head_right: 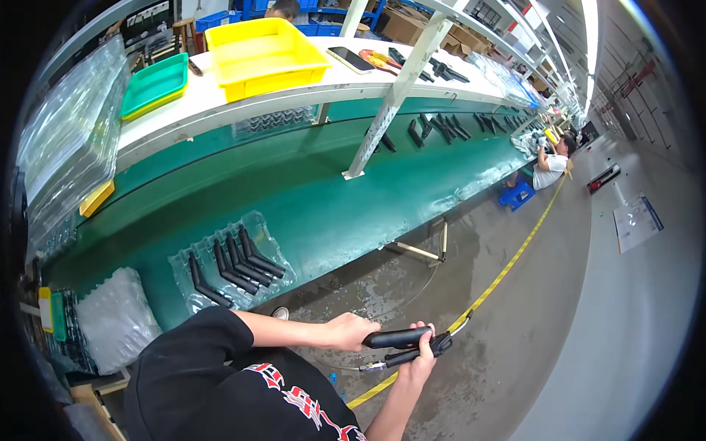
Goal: Deburring and cleaning industrial parts using a manual deburring tool.
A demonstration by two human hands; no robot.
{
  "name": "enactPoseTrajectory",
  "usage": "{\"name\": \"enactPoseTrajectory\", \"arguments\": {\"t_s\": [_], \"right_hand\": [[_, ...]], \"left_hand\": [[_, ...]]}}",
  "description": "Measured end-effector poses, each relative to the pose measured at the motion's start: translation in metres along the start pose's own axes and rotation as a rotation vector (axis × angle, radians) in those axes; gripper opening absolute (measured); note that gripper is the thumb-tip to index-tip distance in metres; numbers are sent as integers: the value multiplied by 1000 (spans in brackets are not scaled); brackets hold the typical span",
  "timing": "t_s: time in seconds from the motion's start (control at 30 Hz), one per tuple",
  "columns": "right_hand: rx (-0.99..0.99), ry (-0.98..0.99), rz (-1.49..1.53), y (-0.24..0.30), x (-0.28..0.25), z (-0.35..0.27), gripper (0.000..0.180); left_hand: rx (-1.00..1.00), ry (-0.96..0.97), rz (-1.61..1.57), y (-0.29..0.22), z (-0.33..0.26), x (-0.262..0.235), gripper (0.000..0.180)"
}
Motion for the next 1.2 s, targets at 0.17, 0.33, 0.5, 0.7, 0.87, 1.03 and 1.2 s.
{"name": "enactPoseTrajectory", "arguments": {"t_s": [0.17,0.33,0.5,0.7,0.87,1.03,1.2], "right_hand": [[4,-26,-126,-18,6,4,41],[-87,-209,-591,-26,2,-42,44],[-27,-260,-977,-40,39,-76,42],[-136,-313,-1191,-46,42,-91,40],[-171,-311,-1210,-47,36,-94,41],[-119,-339,-1208,-42,34,-96,42],[-160,-365,-1228,-43,27,-94,40]], "left_hand": [[-129,13,-117,30,-4,5,15],[-598,28,-1126,45,17,-16,24],[-699,-388,-1609,102,62,-40,12],[-937,-623,-1760,120,97,7,11],[-976,-638,-1786,109,98,25,11],[-1006,-676,-1727,91,98,33,11],[-1046,-723,-1669,84,102,34,11]]}}
Point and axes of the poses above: each hand's wrist, its own z-axis towards the middle knuckle, its own x-axis out of the palm, y = z × x, the point moved 1 cm from there along z, towards the middle knuckle, and after that the axes turned 11 degrees about x, right-handed, at the moved point
